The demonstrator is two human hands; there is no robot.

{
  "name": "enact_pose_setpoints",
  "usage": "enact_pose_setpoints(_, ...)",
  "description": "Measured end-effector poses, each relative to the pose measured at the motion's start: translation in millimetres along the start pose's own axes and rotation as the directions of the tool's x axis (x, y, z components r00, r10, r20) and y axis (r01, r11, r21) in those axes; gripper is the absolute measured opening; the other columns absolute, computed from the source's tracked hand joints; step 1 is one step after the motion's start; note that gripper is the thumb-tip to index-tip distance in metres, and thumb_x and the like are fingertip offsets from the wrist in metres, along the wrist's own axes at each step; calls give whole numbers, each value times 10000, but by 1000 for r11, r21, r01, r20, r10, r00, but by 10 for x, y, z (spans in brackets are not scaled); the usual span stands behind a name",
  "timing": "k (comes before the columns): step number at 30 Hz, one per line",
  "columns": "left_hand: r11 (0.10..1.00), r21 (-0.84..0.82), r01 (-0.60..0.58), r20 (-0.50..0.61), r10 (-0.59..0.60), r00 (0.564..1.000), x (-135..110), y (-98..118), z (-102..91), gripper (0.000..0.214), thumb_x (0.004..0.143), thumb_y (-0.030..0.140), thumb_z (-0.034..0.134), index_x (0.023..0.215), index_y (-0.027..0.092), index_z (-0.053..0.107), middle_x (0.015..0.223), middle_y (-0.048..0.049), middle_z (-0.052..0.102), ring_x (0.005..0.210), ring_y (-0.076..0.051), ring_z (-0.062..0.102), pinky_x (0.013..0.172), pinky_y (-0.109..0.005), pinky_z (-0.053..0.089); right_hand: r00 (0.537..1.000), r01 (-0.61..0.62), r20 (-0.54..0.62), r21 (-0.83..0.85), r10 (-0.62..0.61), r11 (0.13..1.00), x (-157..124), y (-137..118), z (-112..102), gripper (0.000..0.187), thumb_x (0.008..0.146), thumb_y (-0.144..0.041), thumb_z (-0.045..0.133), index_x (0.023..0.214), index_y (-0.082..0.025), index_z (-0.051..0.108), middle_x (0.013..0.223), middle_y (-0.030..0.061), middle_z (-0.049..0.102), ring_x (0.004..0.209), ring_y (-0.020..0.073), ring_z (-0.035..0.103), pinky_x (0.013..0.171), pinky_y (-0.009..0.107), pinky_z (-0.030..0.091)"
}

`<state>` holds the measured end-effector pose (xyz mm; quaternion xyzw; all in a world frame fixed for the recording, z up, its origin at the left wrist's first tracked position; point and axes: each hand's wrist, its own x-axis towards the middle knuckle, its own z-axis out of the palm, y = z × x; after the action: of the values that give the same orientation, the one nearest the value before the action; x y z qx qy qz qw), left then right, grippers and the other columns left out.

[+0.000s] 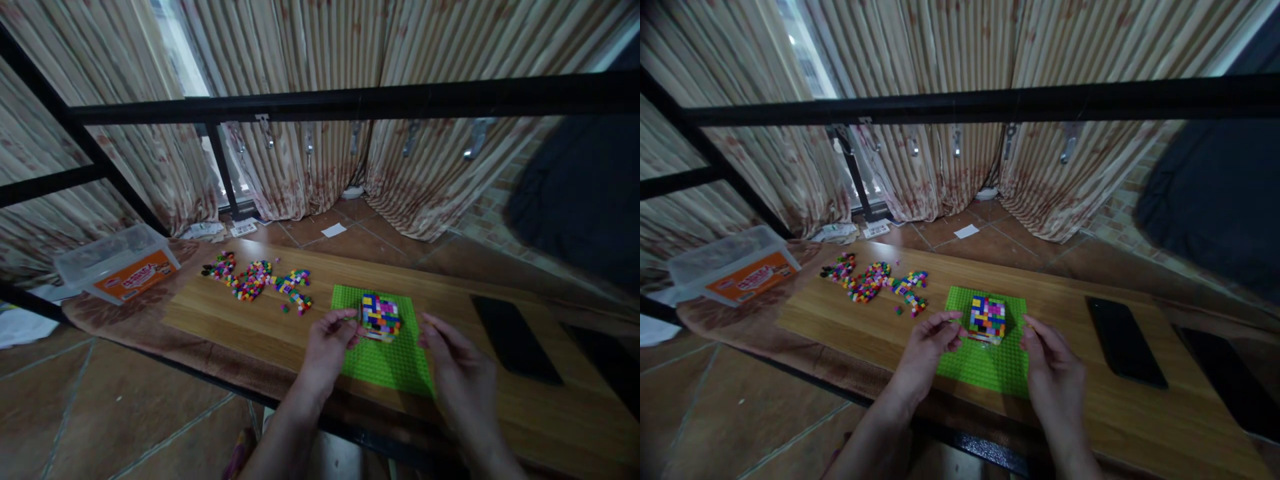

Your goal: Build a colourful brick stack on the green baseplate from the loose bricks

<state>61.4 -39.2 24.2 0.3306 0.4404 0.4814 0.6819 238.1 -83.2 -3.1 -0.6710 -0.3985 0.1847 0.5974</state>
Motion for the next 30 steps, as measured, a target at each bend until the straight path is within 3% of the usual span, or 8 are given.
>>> enact_pose_setpoints(4, 1000, 29, 4, -32, -3, 999, 14, -7, -13, 301, 653, 292, 746, 893, 121, 686, 630, -19, 672, 540, -80, 542, 570, -208, 413, 997, -45, 70, -6, 45, 999, 37, 70, -34, 387, 776, -466, 638, 1055, -203, 690, 927, 76, 718, 747, 186, 643, 689, 329, 511)
enact_pose_setpoints(10, 996, 90, 4, -2, -3, 1000, -3, -26, 6, 280, 656, 295, 737, 881, 132, 701, 646, -24, 681, 548, -87, 548, 568, -210, 419, 986, -85, 149, 30, 79, 996, -3, -16, 31, 276, 723, -446, 700, 810, -186, 665, 721, 26, 677, 616, 153, 602, 591, 275, 487)
enact_pose_setpoints(14, 994, 112, 2, -6, -1, 1000, 1, -19, 1, 275, 663, 284, 726, 892, 134, 703, 656, -28, 686, 564, -94, 556, 581, -216, 428, 981, -81, 178, -16, 82, 997, -13, 22, 72, 292, 731, -462, 684, 843, -193, 702, 756, 38, 700, 653, 174, 625, 620, 297, 500)
enact_pose_setpoints(23, 990, 141, 19, -22, -16, 1000, -10, -5, -5, 279, 659, 299, 722, 895, 151, 704, 665, -20, 688, 585, -108, 570, 592, -221, 435, 976, 110, 202, -134, -81, 985, -45, 0, 120, 271, 836, -413, 571, 929, -209, 722, 928, 71, 730, 837, 209, 673, 760, 335, 522)
enact_pose_setpoints(30, 991, 132, -4, -9, 5, 1000, -6, -24, -12, 251, 659, 281, 716, 874, 152, 707, 644, -19, 681, 559, -110, 551, 576, -230, 429, 958, 245, 208, -232, -198, 941, -56, -23, 119, 239, 863, -368, 541, 925, -208, 706, 906, 64, 717, 796, 191, 662, 734, 319, 511)
